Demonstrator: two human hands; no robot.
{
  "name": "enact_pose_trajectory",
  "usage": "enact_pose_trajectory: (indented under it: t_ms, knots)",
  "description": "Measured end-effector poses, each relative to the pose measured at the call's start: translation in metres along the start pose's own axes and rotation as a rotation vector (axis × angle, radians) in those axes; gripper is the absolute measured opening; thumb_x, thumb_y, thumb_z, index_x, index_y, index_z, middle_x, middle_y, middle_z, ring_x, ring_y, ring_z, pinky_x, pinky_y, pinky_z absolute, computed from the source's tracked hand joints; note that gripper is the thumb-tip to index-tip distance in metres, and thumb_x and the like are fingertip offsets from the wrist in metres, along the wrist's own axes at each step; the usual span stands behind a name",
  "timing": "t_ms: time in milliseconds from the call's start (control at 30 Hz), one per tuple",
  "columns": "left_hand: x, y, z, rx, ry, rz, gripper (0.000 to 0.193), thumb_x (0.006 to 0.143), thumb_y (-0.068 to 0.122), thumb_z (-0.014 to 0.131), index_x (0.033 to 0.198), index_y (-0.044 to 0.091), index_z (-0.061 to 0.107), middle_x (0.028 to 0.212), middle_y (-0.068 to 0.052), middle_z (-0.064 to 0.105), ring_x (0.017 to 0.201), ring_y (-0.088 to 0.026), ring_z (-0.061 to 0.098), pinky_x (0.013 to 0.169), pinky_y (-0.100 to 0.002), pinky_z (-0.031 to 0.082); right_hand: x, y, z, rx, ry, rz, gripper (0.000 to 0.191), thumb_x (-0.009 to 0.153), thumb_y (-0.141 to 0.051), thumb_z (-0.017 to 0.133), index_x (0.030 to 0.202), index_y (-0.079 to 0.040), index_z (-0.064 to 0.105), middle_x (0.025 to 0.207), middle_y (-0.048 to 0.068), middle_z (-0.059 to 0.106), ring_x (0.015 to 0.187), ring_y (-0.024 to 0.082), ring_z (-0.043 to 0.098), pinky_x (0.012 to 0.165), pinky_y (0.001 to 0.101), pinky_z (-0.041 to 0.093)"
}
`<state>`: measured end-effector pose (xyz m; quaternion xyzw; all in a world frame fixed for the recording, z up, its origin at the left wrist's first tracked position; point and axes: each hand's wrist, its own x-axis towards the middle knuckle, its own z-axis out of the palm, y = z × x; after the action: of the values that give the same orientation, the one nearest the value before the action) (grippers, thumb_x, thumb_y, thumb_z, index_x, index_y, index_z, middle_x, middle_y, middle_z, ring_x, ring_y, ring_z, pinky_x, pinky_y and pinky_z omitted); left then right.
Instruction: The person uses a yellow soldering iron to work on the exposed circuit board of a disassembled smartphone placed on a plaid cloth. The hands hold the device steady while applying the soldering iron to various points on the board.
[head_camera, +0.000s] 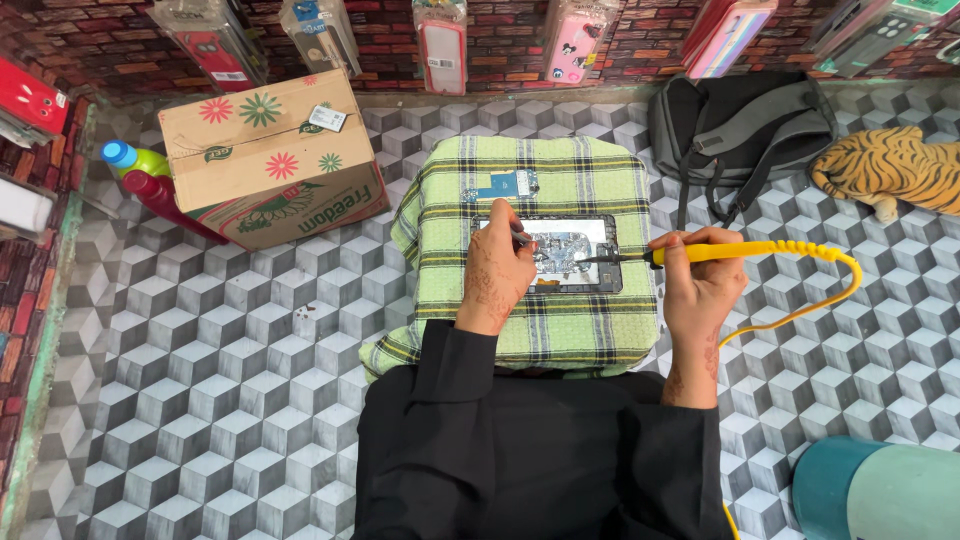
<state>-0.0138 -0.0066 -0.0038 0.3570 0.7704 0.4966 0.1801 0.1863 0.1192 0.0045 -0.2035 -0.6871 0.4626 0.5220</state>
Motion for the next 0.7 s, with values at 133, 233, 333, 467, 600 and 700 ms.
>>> enact_pose_trajectory:
  t_ms: [133,233,333,467,600,700]
  knots:
    - [-0.0005,-0.0004,-0.0002,0.004,0.002,0.009,0.034,0.085,-0.002,0.074,0.101,0.005,0.045,0.083,-0.015,0.071,0.083,-0.029,0.077,0.071,-0.043,0.057,0.0003,-0.0003,-0.0007,-0.013,-0.004,-0.015,0.016,0.11,0.008,0.06,0.112,0.001,0.045,0.099,0.012,0.064,0.095,0.021,0.072,0.086,0.032,0.059]
    - [-0.0003,-0.0005,0.0001,0.013,-0.004,0.008,0.034,0.085,-0.002,0.074,0.101,0.005,0.045,0.083,-0.015,0.071,0.083,-0.029,0.077,0.071,-0.043,0.056,-0.0009,-0.0006,0.0,-0.022,-0.001,-0.017,0.016,0.11,0.007,0.06,0.112,0.001,0.046,0.1,0.012,0.064,0.094,0.02,0.072,0.086,0.0319,0.059]
    - [0.0,-0.0007,-0.0002,0.019,-0.002,0.013,0.034,0.085,-0.002,0.074,0.101,0.005,0.045,0.083,-0.016,0.071,0.083,-0.03,0.077,0.071,-0.043,0.057,-0.0011,-0.0013,0.001,-0.041,0.006,-0.01,0.016,0.11,0.007,0.06,0.113,0.001,0.046,0.1,0.013,0.066,0.094,0.019,0.071,0.085,0.0304,0.058]
    - [-0.0005,-0.0001,0.0002,0.023,-0.002,0.011,0.034,0.085,-0.002,0.074,0.101,0.005,0.045,0.083,-0.016,0.071,0.083,-0.03,0.077,0.071,-0.044,0.056,-0.0025,-0.0034,0.0021,-0.07,0.01,0.011,0.016,0.11,0.005,0.061,0.114,0.001,0.046,0.1,0.014,0.07,0.092,0.016,0.07,0.084,0.0279,0.057]
    - [-0.0013,0.0012,0.0,0.026,0.004,0.019,0.034,0.085,-0.001,0.074,0.101,0.005,0.044,0.084,-0.017,0.07,0.083,-0.031,0.076,0.07,-0.045,0.055,-0.0025,-0.0041,0.0036,-0.087,0.001,0.006,0.016,0.11,0.005,0.061,0.114,0.001,0.046,0.1,0.014,0.071,0.091,0.015,0.069,0.083,0.0271,0.057]
    - [-0.0011,0.0015,-0.0001,0.04,-0.008,0.006,0.034,0.086,-0.001,0.074,0.101,0.005,0.044,0.085,-0.017,0.07,0.082,-0.032,0.076,0.07,-0.045,0.055,-0.0025,-0.0033,0.0024,-0.11,0.008,0.012,0.016,0.109,0.005,0.062,0.113,0.001,0.047,0.099,0.015,0.071,0.089,0.015,0.068,0.082,0.0272,0.056]
